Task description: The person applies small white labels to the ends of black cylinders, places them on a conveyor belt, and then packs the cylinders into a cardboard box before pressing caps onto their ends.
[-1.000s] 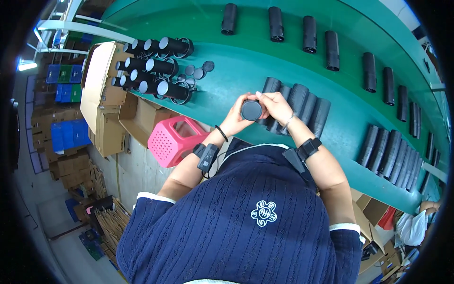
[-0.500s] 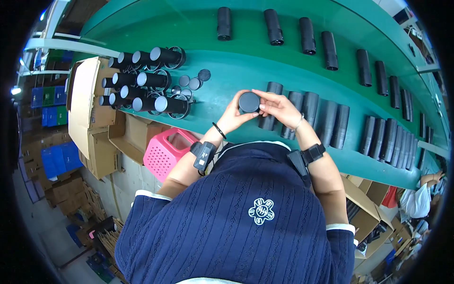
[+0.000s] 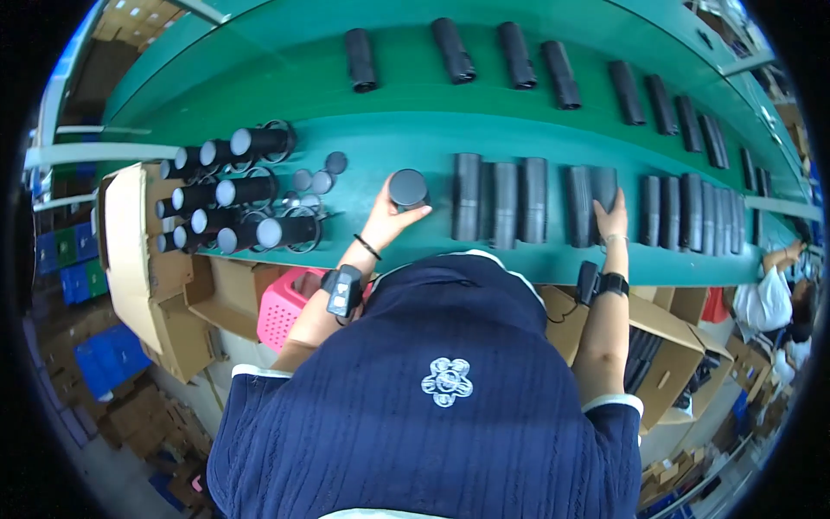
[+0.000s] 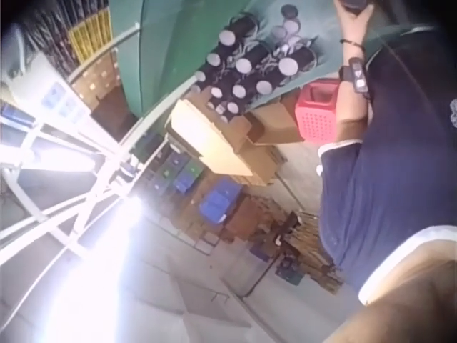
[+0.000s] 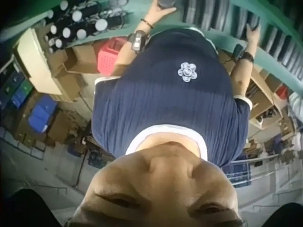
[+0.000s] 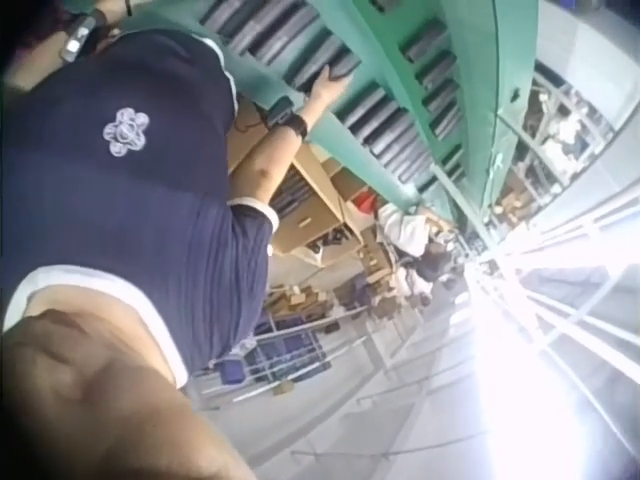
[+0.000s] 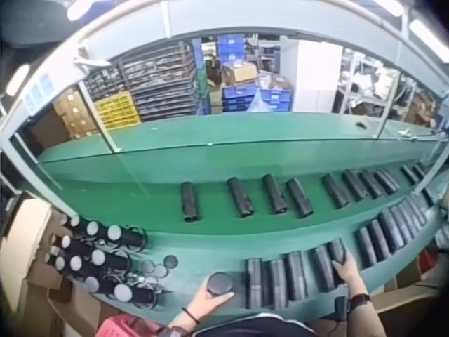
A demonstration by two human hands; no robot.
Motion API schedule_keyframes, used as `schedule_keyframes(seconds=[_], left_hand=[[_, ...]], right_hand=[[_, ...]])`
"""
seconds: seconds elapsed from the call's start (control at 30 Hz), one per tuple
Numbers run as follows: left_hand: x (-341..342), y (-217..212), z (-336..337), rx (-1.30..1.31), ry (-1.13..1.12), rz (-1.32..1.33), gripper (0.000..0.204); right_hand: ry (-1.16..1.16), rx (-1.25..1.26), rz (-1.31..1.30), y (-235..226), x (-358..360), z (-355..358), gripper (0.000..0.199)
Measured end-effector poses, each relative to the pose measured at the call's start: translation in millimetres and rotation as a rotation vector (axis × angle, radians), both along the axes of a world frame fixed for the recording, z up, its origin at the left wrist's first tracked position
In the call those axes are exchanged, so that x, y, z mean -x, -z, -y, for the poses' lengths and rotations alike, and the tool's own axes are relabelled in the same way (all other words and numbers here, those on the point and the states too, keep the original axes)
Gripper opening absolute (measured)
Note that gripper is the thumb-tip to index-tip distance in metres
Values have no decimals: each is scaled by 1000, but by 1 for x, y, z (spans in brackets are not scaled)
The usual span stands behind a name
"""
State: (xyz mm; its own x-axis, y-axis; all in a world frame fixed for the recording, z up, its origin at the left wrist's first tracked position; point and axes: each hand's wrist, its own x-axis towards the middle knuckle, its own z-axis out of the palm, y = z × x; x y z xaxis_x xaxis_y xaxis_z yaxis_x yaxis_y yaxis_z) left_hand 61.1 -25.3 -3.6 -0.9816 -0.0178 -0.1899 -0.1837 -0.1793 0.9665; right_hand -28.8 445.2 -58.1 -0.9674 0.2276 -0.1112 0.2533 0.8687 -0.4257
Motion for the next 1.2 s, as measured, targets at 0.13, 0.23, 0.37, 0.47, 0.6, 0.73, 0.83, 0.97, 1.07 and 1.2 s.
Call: schedule_keyframes(seconds=[0.13,0.23,0.37,0.47,0.6,0.73,0.83,0.97,1.07,1.2], left_hand=[[-1,15,16,37,36,20,74],[1,10,18,28,11,-13,73],[22,-6,31,-223,-222,182,64],[57,-27,68,-496,-303,243,73],[124,-30,115,-237,-545,193,90],[189,10,186,506,-841,-8,86],[224,-1,185,991,-733,41,76],[240,12,208,1338,-547,272,72],[242,30,223,1518,-375,404,74],[241,12,172,1564,-485,153,66]], right_hand=[[-31,236,93,-15,2,29,72],[-119,210,103,-25,0,44,72],[-102,304,41,-24,-11,49,72],[-40,400,121,-19,-28,43,80],[168,587,277,-21,-47,39,84],[200,706,287,-31,-47,44,83],[197,692,216,-5,-65,20,81],[194,603,186,0,-62,28,77],[194,588,145,-13,-54,47,72],[235,551,30,-27,-59,42,65]])
